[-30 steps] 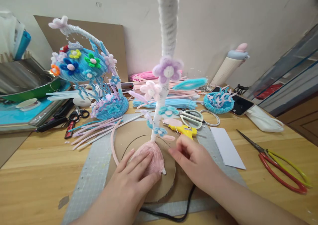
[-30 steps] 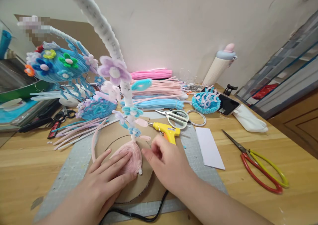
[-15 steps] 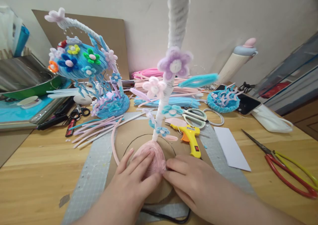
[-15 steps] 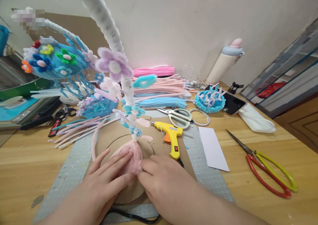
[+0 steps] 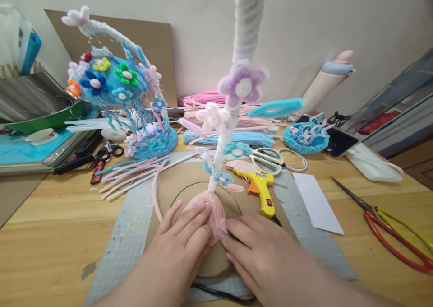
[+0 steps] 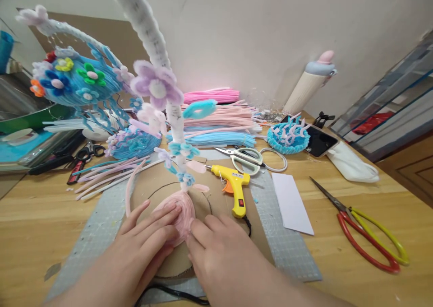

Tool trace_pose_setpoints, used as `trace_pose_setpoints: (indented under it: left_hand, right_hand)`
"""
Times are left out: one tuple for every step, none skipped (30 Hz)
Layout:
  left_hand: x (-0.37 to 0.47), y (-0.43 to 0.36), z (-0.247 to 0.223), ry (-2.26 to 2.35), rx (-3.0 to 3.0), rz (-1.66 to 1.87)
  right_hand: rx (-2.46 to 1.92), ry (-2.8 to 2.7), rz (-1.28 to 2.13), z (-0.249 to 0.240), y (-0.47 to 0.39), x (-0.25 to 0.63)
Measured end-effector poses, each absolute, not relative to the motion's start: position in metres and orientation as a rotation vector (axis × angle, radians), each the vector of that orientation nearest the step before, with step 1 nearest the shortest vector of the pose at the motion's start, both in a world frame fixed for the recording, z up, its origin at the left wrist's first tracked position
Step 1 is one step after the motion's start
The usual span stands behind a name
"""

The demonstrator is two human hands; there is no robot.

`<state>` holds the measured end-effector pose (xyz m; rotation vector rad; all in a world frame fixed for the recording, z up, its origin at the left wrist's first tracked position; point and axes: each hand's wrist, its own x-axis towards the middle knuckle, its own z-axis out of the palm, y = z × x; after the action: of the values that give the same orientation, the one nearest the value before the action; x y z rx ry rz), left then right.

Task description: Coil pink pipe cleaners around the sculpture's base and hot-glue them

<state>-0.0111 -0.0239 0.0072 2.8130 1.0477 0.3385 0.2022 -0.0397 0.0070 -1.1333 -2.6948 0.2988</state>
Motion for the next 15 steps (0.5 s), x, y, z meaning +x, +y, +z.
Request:
trace_pose_setpoints:
  left_hand:
    - [-0.0107,-0.0241,0.0075,1.050,2.813,0.346]
    - [-0.0102,-0.0242,0.0078,1.050,2.814,0.358]
    - [-0.0097,-0.0241,0.0081,1.050,2.813,0.367]
    - [-0.0093,-0.0240,0.0085,1.051,2.809,0.376]
    - [-0.0090,-0.0237,0.0089,1.052,2.800,0.388]
    - [-0.0089,-0.0234,0.0091,1.056,2.788,0.398]
    - [-0.0089,-0.0231,0.0093,1.055,2.780,0.400]
    - [-0.0089,-0.0229,0.0093,1.054,2.775,0.397]
    - [-0.0091,-0.0228,0.0091,1.049,2.775,0.392]
    - [-0.0092,-0.0229,0.0089,1.046,2.776,0.394]
    - [-0.0093,-0.0230,0.0085,1.048,2.776,0.400]
    - [-0.0092,-0.0231,0.0082,1.054,2.772,0.415]
    - [-0.0091,-0.0233,0.0080,1.060,2.767,0.434]
    - [-0.0089,-0.0233,0.0080,1.065,2.763,0.453]
    - [-0.0087,-0.0233,0.0082,1.069,2.760,0.465]
  right_hand:
    - [-1.154,-2.687,0.326,0.0079,-0.0397,0.2012]
    - [-1.172,-2.673,0.358,0.0091,-0.0397,0.2003]
    - [-1.189,-2.656,0.388,0.0105,-0.0397,0.1994]
    - [-1.204,-2.636,0.412,0.0117,-0.0398,0.1988]
    - [-1.214,-2.619,0.428,0.0127,-0.0398,0.1984]
    - [-1.222,-2.604,0.443,0.0135,-0.0397,0.1983]
    - [-1.223,-2.592,0.452,0.0140,-0.0395,0.1984]
    - [-1.216,-2.585,0.463,0.0143,-0.0391,0.1989]
    - [-1.204,-2.578,0.476,0.0145,-0.0384,0.1996]
    - [-1.183,-2.567,0.495,0.0146,-0.0375,0.2004]
    - [-1.162,-2.547,0.523,0.0146,-0.0363,0.2014]
    - [-1.151,-2.515,0.561,0.0146,-0.0349,0.2024]
    - [-1.151,-2.470,0.609,0.0144,-0.0335,0.2033]
    - [-1.163,-2.411,0.663,0.0142,-0.0319,0.2041]
    - [-1.184,-2.345,0.718,0.0139,-0.0304,0.2048]
